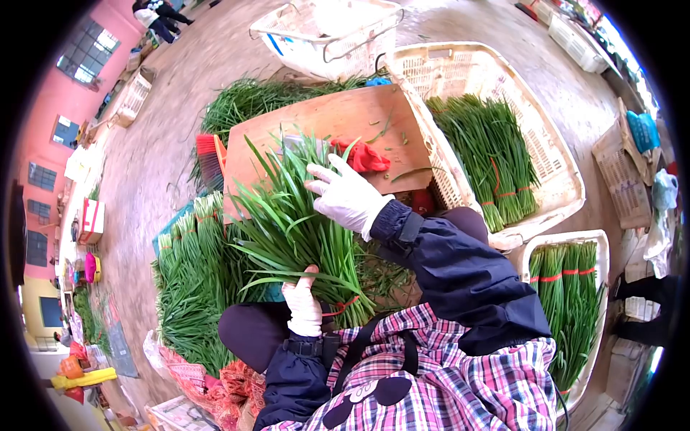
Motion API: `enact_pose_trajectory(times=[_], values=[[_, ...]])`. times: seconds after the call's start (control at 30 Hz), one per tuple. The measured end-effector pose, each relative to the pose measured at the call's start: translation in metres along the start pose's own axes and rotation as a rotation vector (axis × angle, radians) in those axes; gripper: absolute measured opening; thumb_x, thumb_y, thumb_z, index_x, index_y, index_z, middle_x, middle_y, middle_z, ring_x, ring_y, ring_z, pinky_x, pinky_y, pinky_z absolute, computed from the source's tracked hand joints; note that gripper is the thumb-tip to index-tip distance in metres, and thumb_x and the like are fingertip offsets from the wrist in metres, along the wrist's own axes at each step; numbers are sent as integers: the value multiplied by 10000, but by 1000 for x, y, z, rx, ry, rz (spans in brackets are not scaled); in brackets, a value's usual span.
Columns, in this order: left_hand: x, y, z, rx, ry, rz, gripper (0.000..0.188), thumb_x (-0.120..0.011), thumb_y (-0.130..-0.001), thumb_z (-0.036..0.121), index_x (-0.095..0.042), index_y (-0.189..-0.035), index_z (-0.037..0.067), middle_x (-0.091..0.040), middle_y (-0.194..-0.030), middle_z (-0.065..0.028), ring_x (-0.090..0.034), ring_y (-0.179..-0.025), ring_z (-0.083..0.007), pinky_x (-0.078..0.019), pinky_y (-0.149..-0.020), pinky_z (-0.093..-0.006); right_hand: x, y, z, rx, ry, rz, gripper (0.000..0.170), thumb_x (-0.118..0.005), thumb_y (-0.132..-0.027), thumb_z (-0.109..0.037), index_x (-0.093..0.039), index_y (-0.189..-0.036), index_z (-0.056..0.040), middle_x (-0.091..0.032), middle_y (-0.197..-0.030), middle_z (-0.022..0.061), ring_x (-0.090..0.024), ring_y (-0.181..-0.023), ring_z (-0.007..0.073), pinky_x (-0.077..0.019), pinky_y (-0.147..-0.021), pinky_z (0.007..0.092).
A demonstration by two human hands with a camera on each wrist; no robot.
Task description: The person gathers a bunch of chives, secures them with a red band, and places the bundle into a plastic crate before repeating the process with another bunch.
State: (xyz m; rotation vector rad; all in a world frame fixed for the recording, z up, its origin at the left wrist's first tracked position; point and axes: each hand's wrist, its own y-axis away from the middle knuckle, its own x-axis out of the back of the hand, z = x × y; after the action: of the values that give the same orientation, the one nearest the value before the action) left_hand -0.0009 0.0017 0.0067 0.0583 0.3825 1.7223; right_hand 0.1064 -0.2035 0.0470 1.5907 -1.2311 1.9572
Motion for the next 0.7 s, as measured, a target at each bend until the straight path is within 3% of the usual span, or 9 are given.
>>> enact_pose_trajectory(times=[0.13, 0.2, 0.27, 0.33, 0.4, 0.53, 0.57, 0.67, 0.7], values=[[-3, 1, 2, -13, 47, -3, 211, -723, -788, 49, -676, -984, -14, -670, -916, -36, -583, -793, -140, -475, -767, -300, 10, 3, -5, -142, -427, 34, 41, -678, -721, -129, -652, -752, -137, -618, -1237, 38, -430, -1325, 319, -269, -1121, 536], [-1, 2, 3, 27, 65, 1, 200, -716, -793, 66, -679, -977, -3, -669, -903, -28, -588, -795, -133, -476, -761, -296, 16, 6, -5, -363, -1217, 264, 71, -648, -793, -117, -694, -838, -88, -635, -1234, 119, -520, -1235, 283, -367, -1071, 409], [2, 1, -2, 28, 94, -7, 196, -714, -796, 79, -681, -974, 1, -669, -896, -26, -589, -791, -131, -475, -762, -293, 27, 6, 1, -682, -1812, 569, 123, -635, -844, -145, -696, -875, -43, -619, -1247, 178, -536, -1215, 268, -387, -1061, 392], [5, 0, -2, 8, 35, -12, 203, -700, -815, 110, -673, -983, -2, -667, -918, -31, -585, -809, -136, -473, -770, -293, 33, 20, 13, -312, -2317, 822, 216, -588, -892, -225, -681, -914, -31, -576, -1290, 229, -521, -1243, 322, -389, -1070, 453], [13, -2, -8, 12, -14, -16, 246, -689, -833, 152, -660, -1017, -8, -657, -956, -33, -571, -844, -141, -462, -798, -288, 34, 32, 16, -154, -2157, 923, 233, -581, -897, -246, -673, -923, -33, -562, -1309, 234, -517, -1246, 350, -385, -1068, 487], [20, -2, -8, -24, -174, -25, 237, -666, -833, 97, -650, -1036, -25, -658, -954, -82, -578, -841, -184, -472, -819, -325, 51, 44, 14, -839, -1623, 470, 175, -564, -855, -50, -673, -988, -20, -622, -1223, 131, -562, -1189, 288, -424, -1033, 390], [18, 0, -5, -103, -278, -17, 216, -640, -837, 69, -645, -1028, -31, -651, -927, -117, -578, -841, -222, -469, -822, -341, 21, 51, 21, -640, -1514, 442, 286, -604, -824, -10, -656, -1105, -7, -610, -1247, 106, -535, -1195, 194, -400, -1039, 359], [30, -1, -18, -160, -347, -50, 206, -632, -839, 68, -639, -1021, -28, -642, -927, -124, -574, -846, -233, -462, -827, -343, -1, 40, 22, -431, -619, 392, 250, -661, -716, -31, -692, -956, -90, -641, -1106, 103, -599, -1046, 300, -478, -933, 395], [33, -1, -19, -165, -363, -70, 207, -629, -838, 66, -638, -1023, -25, -639, -931, -122, -574, -849, -232, -461, -830, -342, -9, 36, 24, -407, -587, 381, 227, -686, -690, -58, -700, -913, -98, -641, -1099, 104, -580, -1061, 332, -475, -932, 421]])
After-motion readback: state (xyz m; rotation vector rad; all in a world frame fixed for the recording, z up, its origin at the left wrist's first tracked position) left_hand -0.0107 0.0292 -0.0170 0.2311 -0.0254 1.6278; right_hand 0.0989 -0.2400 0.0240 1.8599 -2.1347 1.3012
